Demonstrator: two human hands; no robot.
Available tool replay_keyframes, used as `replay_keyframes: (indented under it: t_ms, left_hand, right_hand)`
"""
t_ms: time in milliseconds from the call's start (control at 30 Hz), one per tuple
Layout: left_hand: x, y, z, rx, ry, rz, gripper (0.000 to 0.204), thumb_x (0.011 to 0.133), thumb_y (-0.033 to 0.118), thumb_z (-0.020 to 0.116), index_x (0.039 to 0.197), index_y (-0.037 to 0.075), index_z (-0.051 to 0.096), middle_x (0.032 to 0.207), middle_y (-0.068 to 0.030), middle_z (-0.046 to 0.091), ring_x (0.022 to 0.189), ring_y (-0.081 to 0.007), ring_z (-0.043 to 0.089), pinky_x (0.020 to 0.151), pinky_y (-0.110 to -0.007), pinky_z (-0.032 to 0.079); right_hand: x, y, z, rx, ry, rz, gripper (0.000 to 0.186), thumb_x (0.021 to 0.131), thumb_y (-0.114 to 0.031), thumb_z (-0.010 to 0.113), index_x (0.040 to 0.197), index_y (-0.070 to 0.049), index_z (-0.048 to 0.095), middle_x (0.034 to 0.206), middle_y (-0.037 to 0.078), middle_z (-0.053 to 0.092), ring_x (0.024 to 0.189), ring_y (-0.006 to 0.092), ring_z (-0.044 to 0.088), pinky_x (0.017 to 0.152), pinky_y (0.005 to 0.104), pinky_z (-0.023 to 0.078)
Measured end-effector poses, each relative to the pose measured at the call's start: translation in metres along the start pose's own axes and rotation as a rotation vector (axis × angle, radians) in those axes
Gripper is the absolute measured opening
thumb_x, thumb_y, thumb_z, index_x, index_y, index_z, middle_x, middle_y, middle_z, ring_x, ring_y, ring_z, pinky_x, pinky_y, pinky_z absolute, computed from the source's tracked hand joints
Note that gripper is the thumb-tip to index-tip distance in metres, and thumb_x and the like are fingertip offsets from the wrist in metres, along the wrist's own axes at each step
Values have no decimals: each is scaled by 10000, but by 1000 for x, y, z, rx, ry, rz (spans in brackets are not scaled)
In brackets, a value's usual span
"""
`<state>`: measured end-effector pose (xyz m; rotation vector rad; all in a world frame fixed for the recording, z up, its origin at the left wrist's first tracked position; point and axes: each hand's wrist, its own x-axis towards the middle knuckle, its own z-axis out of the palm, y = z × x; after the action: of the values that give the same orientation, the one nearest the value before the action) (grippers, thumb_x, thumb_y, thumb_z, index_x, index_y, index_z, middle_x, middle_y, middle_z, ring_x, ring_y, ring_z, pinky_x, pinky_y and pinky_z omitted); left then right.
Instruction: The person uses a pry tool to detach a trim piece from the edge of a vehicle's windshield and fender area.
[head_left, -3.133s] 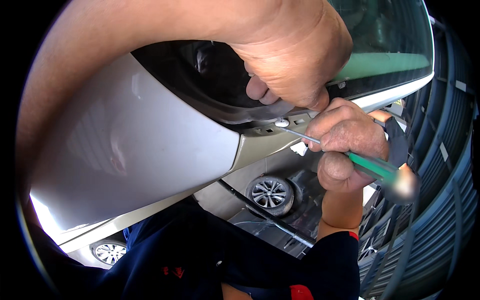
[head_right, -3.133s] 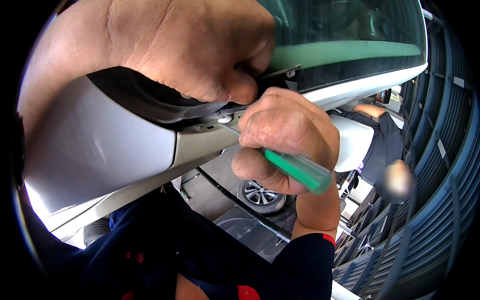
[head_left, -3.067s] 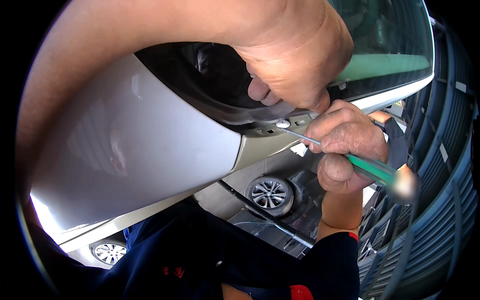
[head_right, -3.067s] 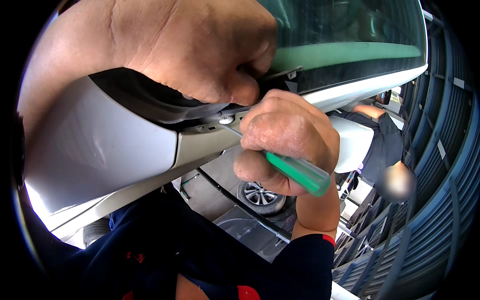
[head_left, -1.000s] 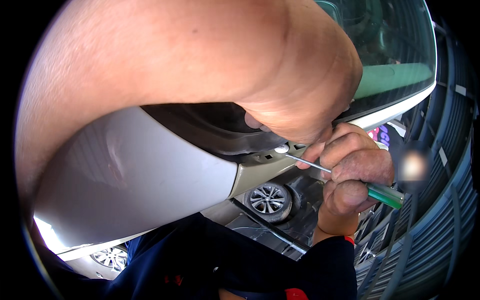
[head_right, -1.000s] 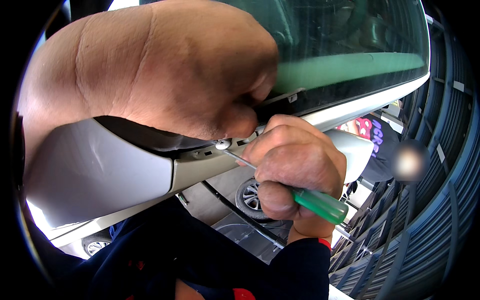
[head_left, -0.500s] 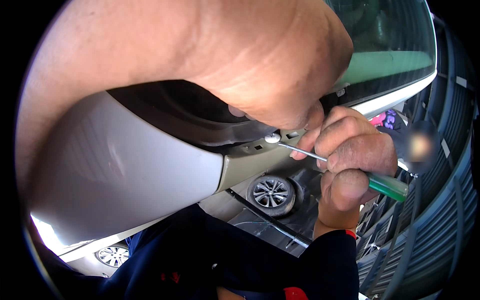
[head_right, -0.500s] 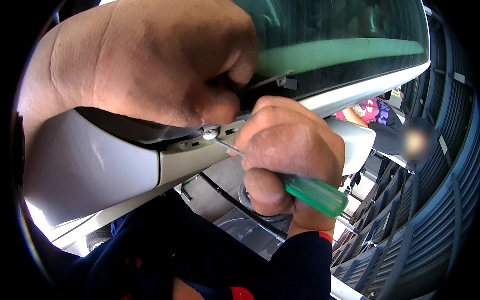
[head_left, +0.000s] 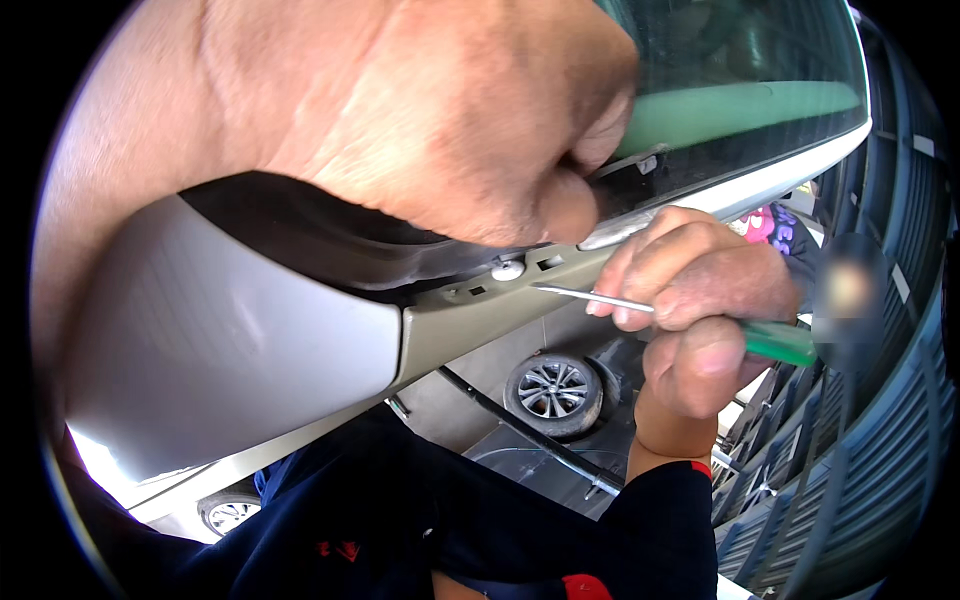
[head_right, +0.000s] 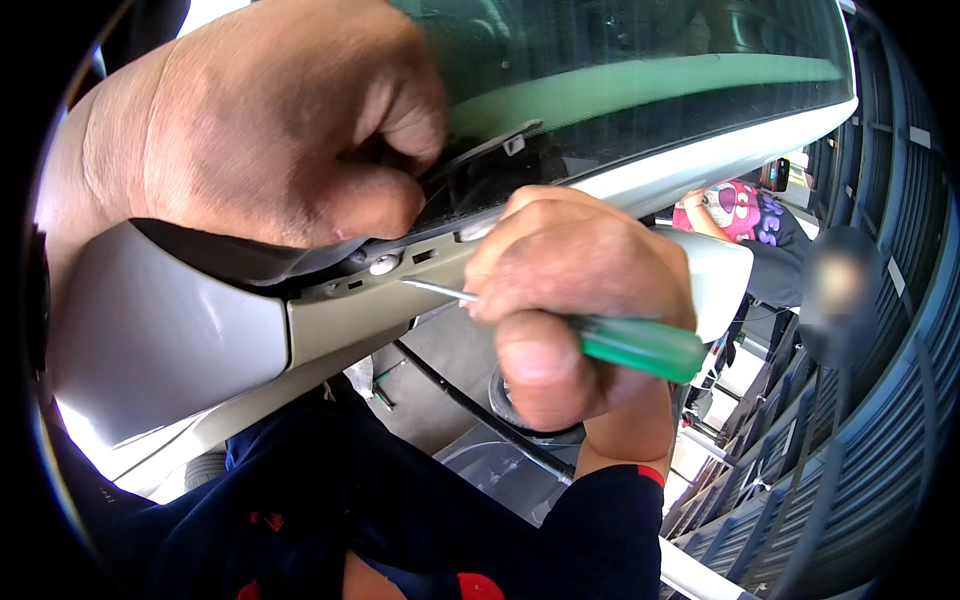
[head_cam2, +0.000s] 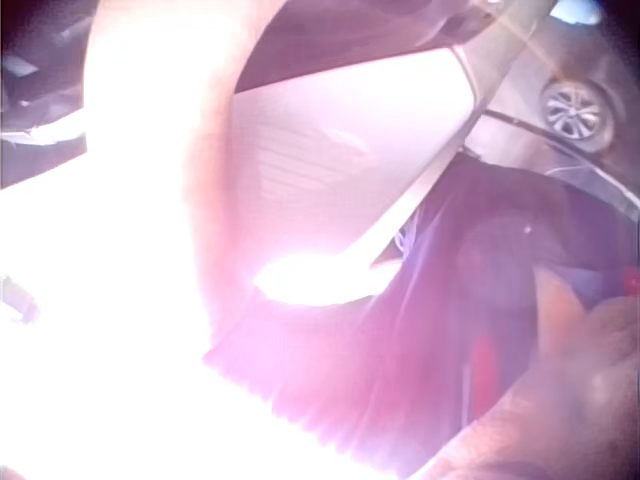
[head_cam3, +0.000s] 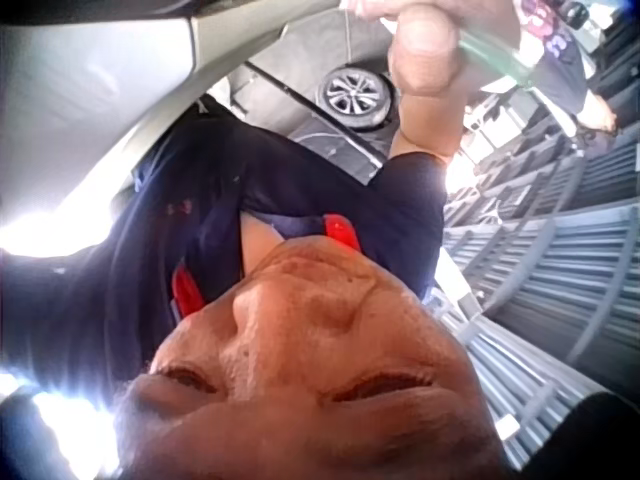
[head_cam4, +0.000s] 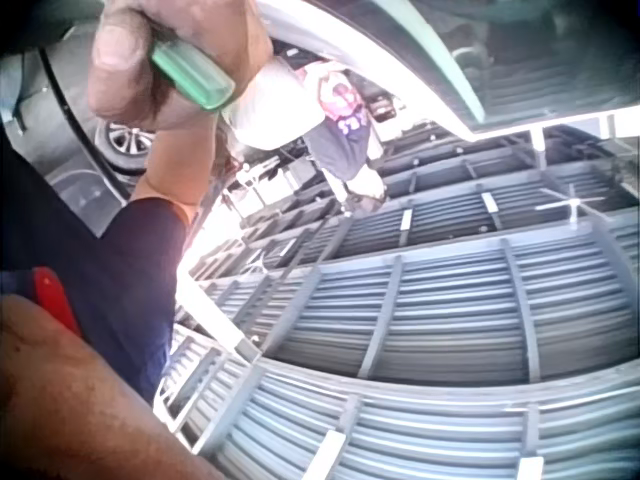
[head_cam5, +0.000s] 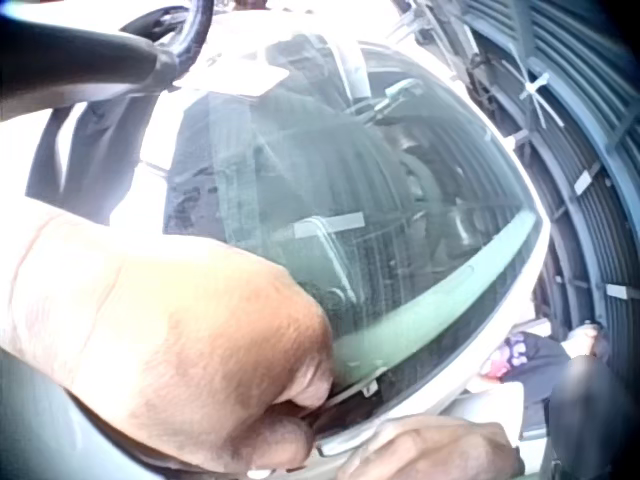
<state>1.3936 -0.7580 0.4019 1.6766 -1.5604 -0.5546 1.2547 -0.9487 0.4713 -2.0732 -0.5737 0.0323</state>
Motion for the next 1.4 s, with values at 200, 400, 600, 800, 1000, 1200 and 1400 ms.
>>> replay_keyframes:
  t_ms: [200,400,600,800,1000,1200,1400]
  left_hand:
    - [9,-10,-3,3,-7,-2,198,894,198,675,892,2,704,793,-180,675,797,-343,669,754,-410,523]
    - [12,-10,-1,0,1,-7,193,890,193,676,884,2,703,786,-179,672,789,-342,668,747,-410,522]
    - [7,-8,-7,9,18,-9,188,885,189,678,876,2,701,779,-178,669,781,-340,666,739,-411,521]
    - [-3,-9,-10,8,34,-29,184,880,185,679,868,2,700,772,-177,666,773,-339,665,732,-411,519]
    - [-6,-10,-19,2,49,-17,179,876,180,681,860,2,699,764,-176,663,764,-337,664,724,-411,518]
    - [-6,-11,-18,7,55,-16,175,871,176,682,852,3,697,757,-175,660,756,-336,663,717,-411,517]
    - [-7,-10,-20,13,55,-15,171,866,171,684,844,3,696,750,-174,658,748,-335,662,709,-411,516]
  right_hand:
    - [9,10,0,-7,79,6,507,1004,-500,642,801,-41,567,658,99,637,546,179,597,520,292,485]
    - [15,14,-2,-60,18,-17,544,999,-537,622,772,-44,588,636,92,643,512,173,557,505,307,419]
    - [18,9,3,-76,10,-19,498,1012,-506,606,811,-51,576,621,93,627,487,168,533,493,308,406]
    - [25,11,6,-50,-40,-47,287,968,-299,645,867,-39,574,645,99,610,497,197,533,485,318,426]
    - [25,11,12,-11,-6,-30,247,989,-256,672,923,-29,597,681,101,616,507,224,528,484,339,426]
    - [23,12,12,-3,-24,-19,270,999,-286,667,933,-33,601,691,102,633,519,230,563,497,339,446]
    - [25,10,11,-25,-34,-7,287,998,-305,675,929,-36,607,700,108,643,534,236,588,508,344,462]
